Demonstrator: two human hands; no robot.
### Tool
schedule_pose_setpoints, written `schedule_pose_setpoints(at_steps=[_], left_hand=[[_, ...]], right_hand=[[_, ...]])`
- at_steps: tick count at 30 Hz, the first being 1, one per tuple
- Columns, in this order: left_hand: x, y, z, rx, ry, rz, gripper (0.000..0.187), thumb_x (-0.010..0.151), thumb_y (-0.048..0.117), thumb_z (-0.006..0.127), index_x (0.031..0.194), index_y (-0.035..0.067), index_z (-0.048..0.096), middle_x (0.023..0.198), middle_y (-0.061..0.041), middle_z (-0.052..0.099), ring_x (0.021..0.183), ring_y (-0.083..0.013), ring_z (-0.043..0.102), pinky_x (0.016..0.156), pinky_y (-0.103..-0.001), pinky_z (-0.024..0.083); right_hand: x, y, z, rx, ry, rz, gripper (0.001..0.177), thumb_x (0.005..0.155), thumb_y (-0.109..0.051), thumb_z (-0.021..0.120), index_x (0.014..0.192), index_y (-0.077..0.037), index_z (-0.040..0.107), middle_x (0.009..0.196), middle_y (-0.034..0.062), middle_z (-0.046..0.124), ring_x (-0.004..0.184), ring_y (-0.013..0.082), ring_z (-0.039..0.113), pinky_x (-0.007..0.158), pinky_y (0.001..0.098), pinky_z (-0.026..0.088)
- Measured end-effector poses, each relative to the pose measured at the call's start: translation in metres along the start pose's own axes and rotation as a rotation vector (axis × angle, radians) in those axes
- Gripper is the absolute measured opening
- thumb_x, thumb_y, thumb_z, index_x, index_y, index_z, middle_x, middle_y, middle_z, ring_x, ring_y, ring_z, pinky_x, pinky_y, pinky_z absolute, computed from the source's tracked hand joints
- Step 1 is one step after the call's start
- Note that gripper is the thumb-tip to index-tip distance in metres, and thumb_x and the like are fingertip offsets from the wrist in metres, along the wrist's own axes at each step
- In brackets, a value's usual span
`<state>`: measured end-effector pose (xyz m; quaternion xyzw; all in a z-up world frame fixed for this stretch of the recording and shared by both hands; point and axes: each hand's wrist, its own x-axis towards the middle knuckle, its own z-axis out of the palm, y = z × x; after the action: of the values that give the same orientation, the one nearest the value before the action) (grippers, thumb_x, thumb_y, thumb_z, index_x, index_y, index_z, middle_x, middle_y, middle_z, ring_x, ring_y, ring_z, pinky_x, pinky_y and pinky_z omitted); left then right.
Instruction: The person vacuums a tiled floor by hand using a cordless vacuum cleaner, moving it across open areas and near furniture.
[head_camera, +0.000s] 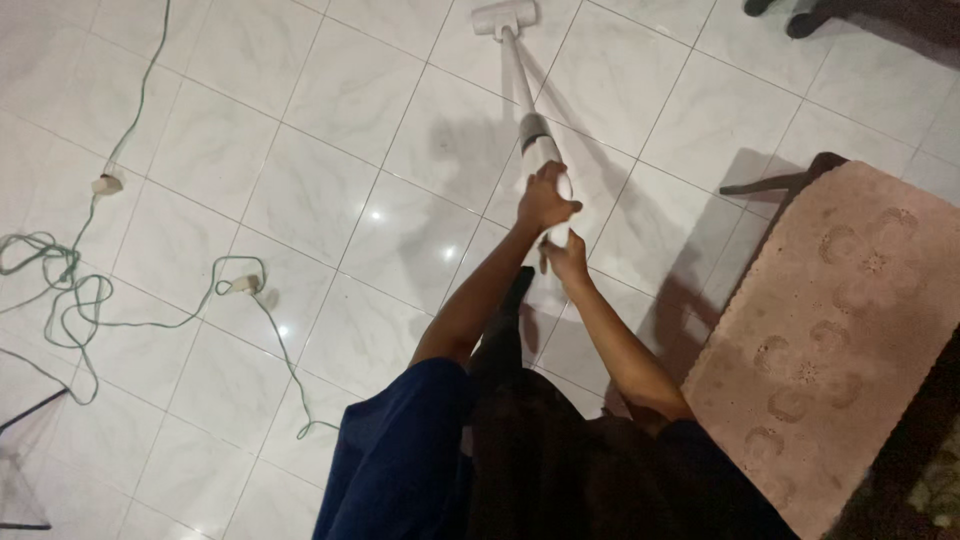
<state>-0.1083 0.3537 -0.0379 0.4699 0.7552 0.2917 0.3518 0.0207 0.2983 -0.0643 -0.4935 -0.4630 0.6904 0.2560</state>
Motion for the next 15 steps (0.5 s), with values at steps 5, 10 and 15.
schedule_pose_setpoints(at_steps=[5,10,15], left_hand=[[0.057,-0.01,-0.011,0.033,-0.024,-0.069,0.082,0.06,0.026,0.081,0.137,0.015,0.054,0.142,-0.005,0.055,0.129,-0.0353,0.053,0.104,-0.044,0.051],[0.022,0.004,0.017,0.076,-0.051,-0.006,0.081,0.06,0.028,0.083,0.135,0.016,0.055,0.151,-0.007,0.048,0.129,-0.0406,0.049,0.106,-0.045,0.05],[-0.064,0.051,0.054,0.156,-0.159,-0.011,0.079,0.062,0.033,0.082,0.134,0.018,0.057,0.152,-0.008,0.045,0.134,-0.0412,0.045,0.104,-0.051,0.048]], right_hand=[[0.053,-0.014,0.011,0.033,-0.005,0.02,0.006,0.087,0.005,0.06,0.091,0.002,0.056,0.071,0.0108,0.059,0.047,0.02,0.057,0.041,0.0343,0.044],[0.012,-0.009,-0.016,0.002,-0.007,-0.014,0.009,0.083,0.004,0.061,0.09,0.001,0.056,0.07,0.0077,0.062,0.048,0.0184,0.059,0.041,0.0331,0.046],[-0.083,0.014,-0.063,0.013,0.067,0.044,0.008,0.086,0.001,0.063,0.093,0.001,0.058,0.066,0.0093,0.061,0.047,0.0185,0.058,0.043,0.0324,0.048]])
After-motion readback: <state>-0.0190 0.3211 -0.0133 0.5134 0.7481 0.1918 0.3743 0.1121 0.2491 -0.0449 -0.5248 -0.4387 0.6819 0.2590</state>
